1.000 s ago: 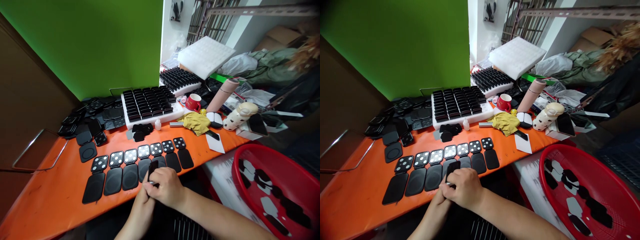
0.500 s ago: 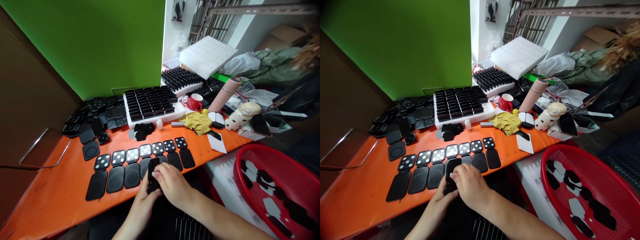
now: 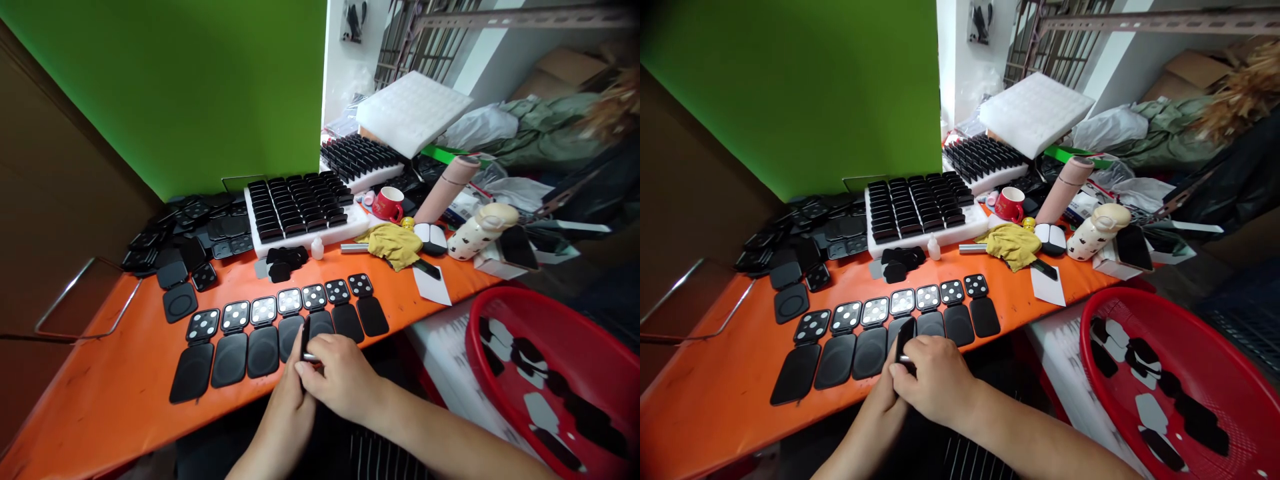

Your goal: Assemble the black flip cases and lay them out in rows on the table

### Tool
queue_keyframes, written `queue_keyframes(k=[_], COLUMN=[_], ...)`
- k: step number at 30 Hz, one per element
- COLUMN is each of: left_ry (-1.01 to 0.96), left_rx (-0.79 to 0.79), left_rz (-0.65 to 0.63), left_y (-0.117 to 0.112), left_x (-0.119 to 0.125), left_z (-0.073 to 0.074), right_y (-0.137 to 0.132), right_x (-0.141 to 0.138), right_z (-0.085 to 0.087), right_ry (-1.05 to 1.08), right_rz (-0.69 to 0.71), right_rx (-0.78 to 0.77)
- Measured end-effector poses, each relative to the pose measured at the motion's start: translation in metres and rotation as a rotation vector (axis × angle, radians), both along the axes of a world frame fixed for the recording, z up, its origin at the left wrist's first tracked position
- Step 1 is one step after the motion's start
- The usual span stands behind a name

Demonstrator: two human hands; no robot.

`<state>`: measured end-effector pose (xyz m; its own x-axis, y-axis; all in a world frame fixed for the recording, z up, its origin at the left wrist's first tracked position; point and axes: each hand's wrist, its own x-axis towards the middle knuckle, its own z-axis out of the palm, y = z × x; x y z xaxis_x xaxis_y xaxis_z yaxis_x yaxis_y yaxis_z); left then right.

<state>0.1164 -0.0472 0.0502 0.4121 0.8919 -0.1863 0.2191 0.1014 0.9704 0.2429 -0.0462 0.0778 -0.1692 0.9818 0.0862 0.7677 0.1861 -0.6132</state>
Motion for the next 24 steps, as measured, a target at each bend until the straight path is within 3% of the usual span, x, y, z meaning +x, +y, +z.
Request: queue_keyframes(k=[5,8,10,12,15,18,21,24], left_ry=[-0.101,-0.239,-0.271,-0.194,0.039,0.237,0.333,0.398], left_rx=[-0.211,-0.506,-0.58,-0.461,-0.151,0.018,0.113,0.206], left_rz=[0.032,0.056,0.05,0.028,-0.031,-0.103,-0.15,-0.185], left_y=[-0.002,-0.002,-0.001,-0.002,-0.004,-0.009,-0.013,-0.015], left_x=[-0.002,-0.003,-0.004,-0.004,-0.006,-0.009,-0.011,-0.012], left_z=[0.005,0.01,0.01,0.007,-0.005,-0.016,-0.019,-0.017], right_y=[0.002,0.002,0.003,0.005,0.007,0.007,0.004,0.003], right_x=[0.004,0.01,0.013,0.015,0.015,0.013,0.013,0.014], right_z=[-0.009,-0.01,-0.01,-0.008,-0.002,0.002,0.005,0.006], right_ry=[0.259,0.536,0.65,0.587,0.299,0.092,0.028,0.104], right_rz=[0.004,-0.044,-0.089,-0.109,-0.12,-0.093,-0.05,-0.076], right_rx=[-0.022,-0.259,-0.396,-0.363,-0.156,-0.109,-0.13,-0.142])
